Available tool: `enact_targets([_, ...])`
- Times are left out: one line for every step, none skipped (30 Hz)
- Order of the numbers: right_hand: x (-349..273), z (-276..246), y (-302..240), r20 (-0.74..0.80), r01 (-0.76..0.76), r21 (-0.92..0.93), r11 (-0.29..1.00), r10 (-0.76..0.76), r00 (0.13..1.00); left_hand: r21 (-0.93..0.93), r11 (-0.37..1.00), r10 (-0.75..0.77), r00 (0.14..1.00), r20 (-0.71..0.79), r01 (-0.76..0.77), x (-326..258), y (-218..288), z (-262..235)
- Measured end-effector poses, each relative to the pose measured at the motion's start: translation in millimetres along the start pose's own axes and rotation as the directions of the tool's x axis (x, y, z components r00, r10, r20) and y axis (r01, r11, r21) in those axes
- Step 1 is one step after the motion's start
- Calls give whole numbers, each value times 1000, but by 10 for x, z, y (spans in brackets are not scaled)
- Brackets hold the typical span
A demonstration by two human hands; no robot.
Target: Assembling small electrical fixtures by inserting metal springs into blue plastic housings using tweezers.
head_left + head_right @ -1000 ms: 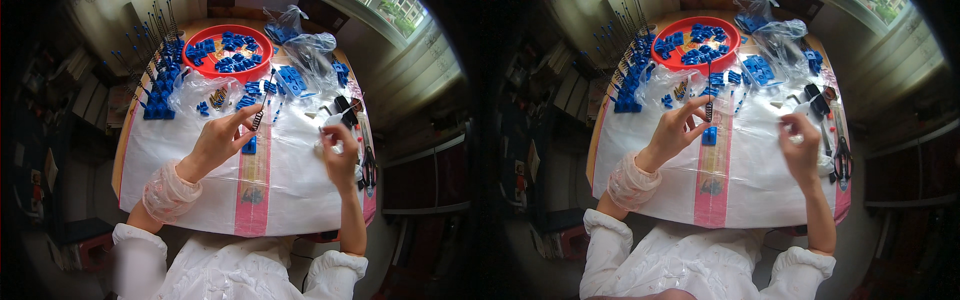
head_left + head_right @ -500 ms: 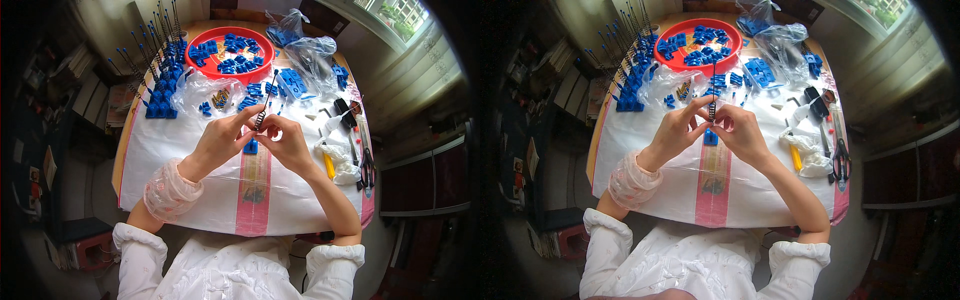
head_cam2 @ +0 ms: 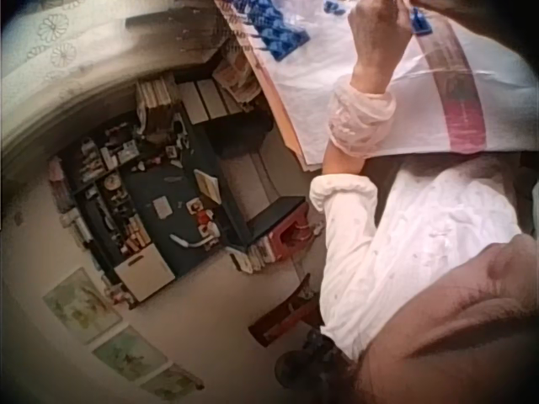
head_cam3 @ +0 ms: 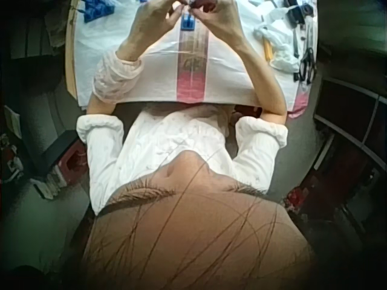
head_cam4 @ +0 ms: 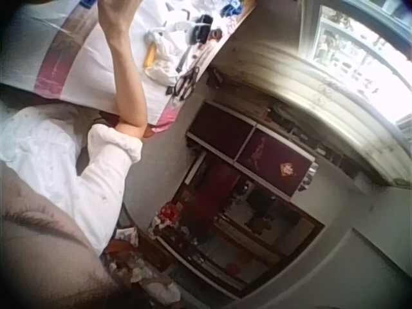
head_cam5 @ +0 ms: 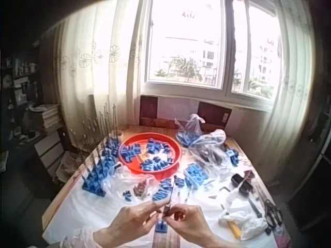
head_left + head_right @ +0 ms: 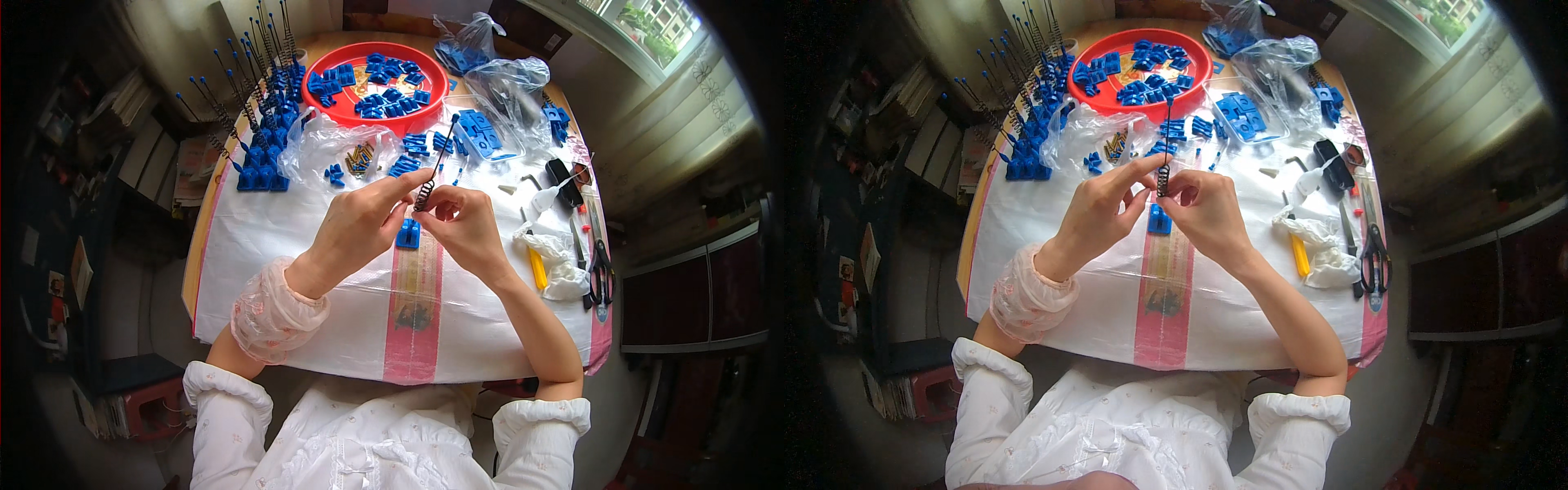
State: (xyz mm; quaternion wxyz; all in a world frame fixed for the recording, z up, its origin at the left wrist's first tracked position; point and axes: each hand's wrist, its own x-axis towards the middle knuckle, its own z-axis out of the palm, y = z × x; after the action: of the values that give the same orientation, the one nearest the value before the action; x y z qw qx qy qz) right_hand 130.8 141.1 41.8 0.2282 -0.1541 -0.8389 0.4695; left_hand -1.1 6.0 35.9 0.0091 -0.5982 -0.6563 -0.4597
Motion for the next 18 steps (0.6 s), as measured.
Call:
enact_targets([4,8,18,-9,15,7,1000,-15,1000,7,1000,8,1000,-10,-8,0,-4,-3])
enact_targets([10,23,54,-18,30,14,999,-30,999,13,1000,16,1000,-20,-16,0,-10,-2])
enact_targets([15,29,80,-27,44,21,999,-43,999,18,1000,24,999,-29,-23,-2,-17,4])
enact_targets([22,21,85,-23,42,18,999,-42,999,20,1000,22,999,-24,-22,-1,-17,5])
enact_targets([29,6,90,-18,41,15,999,-41,999,21,1000,21,1000,-19,-20,3,-11,1])
enact_targets([30,1,92,-14,40,14,999,-40,999,24,1000,19,1000,-13,-18,5,1,-6])
enact_targets([27,7,100,-12,23,37,999,-23,1000,22,1000,10,1000,-8,-10,9,20,-15])
enact_targets([23,15,113,-11,7,61,998,-6,1000,20,1000,3,1000,-3,-2,16,42,-24])
enact_targets([21,21,120,-8,-10,84,996,10,1000,18,1000,-6,1000,2,6,14,52,-31])
enact_targets([22,19,121,1,-16,63,998,16,1000,16,1000,-4,1000,4,4,9,37,-28])
enact_targets([24,11,120,9,-22,41,999,21,1000,13,1000,-1,1000,6,1,7,11,-22])
enact_targets([29,16,119,20,-26,21,999,25,999,13,1000,-1,1000,8,1,0,-6,-27])
enact_targets([31,25,119,23,-34,35,999,33,999,6,1000,-2,1000,4,2,-4,-3,-36])
enact_targets([33,36,120,26,-43,48,998,42,999,-1,1000,-3,1000,1,3,-4,9,-47])
enact_targets([29,32,122,26,-53,58,997,52,998,-13,1000,-1,1000,-2,1,2,17,-47])
enact_targets([26,29,129,21,-52,60,997,50,999,-22,998,-52,999,8,52,0,17,-45])
enact_targets([23,27,140,16,-50,62,997,49,999,-31,994,-104,994,19,104,-3,14,-43])
enact_targets([21,28,146,13,-47,67,997,46,999,-37,987,-156,987,29,157,-9,12,-48])
